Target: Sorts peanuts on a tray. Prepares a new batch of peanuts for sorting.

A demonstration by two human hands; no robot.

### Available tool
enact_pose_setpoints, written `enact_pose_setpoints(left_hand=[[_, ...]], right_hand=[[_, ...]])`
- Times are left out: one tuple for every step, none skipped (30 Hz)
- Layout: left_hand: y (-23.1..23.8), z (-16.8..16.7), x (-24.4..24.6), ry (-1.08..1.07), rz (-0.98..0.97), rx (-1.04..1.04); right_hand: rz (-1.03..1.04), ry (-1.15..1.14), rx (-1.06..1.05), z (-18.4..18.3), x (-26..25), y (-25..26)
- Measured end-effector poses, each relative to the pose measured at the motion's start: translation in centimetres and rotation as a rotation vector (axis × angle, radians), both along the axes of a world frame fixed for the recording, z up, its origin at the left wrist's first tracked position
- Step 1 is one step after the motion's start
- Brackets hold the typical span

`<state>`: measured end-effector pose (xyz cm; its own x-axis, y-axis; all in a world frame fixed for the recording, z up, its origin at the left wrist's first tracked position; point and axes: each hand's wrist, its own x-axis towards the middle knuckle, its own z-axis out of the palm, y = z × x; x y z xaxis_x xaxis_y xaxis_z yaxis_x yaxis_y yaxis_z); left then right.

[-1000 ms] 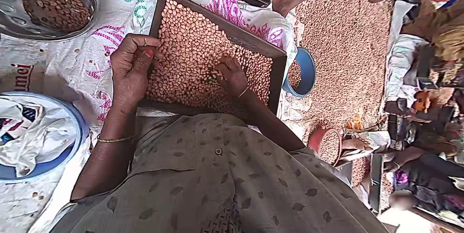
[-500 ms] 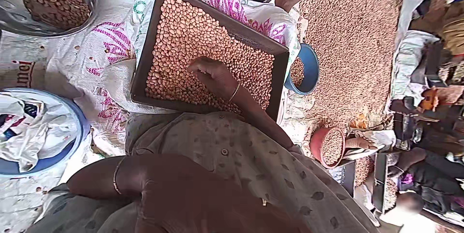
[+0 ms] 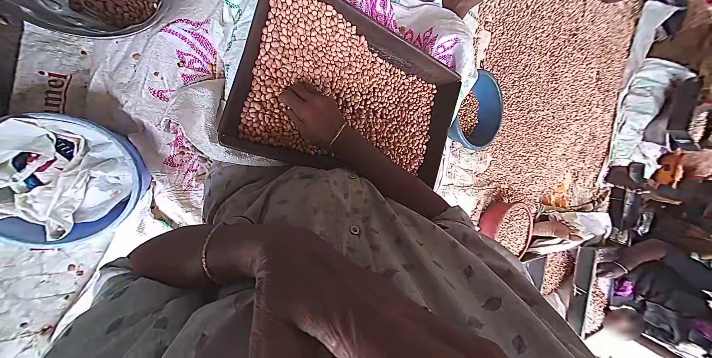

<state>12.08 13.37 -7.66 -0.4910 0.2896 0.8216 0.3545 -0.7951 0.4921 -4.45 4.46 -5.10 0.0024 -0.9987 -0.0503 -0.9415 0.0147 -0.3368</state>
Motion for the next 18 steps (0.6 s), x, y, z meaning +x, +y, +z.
enact_pose_setpoints(left_hand=[[0.2,0.3,0.0,-0.008,-0.004,-0.009],[0.3,0.6,0.2,-0.009,0.011,-0.022],[0.5,1.0,0.2,-0.01,0.018,-0.009],[0.6,1.4,0.0,-0.005,0.01,0.028],[0.5,1.8,-0.6,0.018,-0.005,0.08],[-0.1,2.4,-1.2,0.063,0.015,0.111],[-1.7,4.1,-1.5,0.088,0.078,0.093],[-4.8,7.1,-1.3,0.076,0.16,-0.026],[-8.8,11.4,-0.4,-0.027,0.245,-0.269],[-11.4,13.8,0.1,-0.074,0.394,-0.425],[-12.9,14.2,0.6,-0.128,0.592,-0.504],[-14.1,13.3,1.0,-0.2,0.84,-0.589],[-15.1,12.1,1.2,-0.293,1.095,-0.683],[-16.1,10.8,1.3,-0.391,1.316,-0.784],[-17.0,9.6,1.5,-0.496,1.478,-0.894],[-17.8,8.5,1.7,-0.586,1.571,-0.984],[-18.5,7.4,2.1,-0.65,1.613,-1.053],[-18.9,6.6,2.3,-0.682,1.616,-1.103]], right_hand=[[-0.001,0.014,0.012,0.0,0.1,-0.1],[-0.007,0.03,0.038,0.1,0.3,-0.2],[-0.017,0.045,0.071,0.4,0.4,-0.2],[-0.025,0.055,0.087,0.7,0.4,-0.2],[-0.023,0.061,0.082,0.7,0.4,-0.1],[-0.006,0.061,0.058,0.6,0.4,0.0],[0.02,0.056,0.005,0.1,0.4,0.1],[0.046,0.045,-0.064,-0.5,0.4,0.3],[0.057,0.031,-0.142,-1.1,0.2,0.4],[0.051,0.015,-0.21,-1.5,-0.1,0.5],[0.035,-0.005,-0.232,-1.6,-0.1,0.6],[0.01,-0.032,-0.207,-1.2,0.1,0.8],[-0.023,-0.068,-0.128,-0.2,0.4,1.0],[-0.032,-0.106,-0.102,0.4,0.6,1.0],[-0.029,-0.11,-0.089,0.7,0.6,0.9],[-0.01,-0.11,-0.05,1.0,0.1,0.7],[0.003,-0.119,-0.028,1.6,-0.8,0.5],[-0.021,-0.159,-0.079,2.4,-2.0,0.2]])
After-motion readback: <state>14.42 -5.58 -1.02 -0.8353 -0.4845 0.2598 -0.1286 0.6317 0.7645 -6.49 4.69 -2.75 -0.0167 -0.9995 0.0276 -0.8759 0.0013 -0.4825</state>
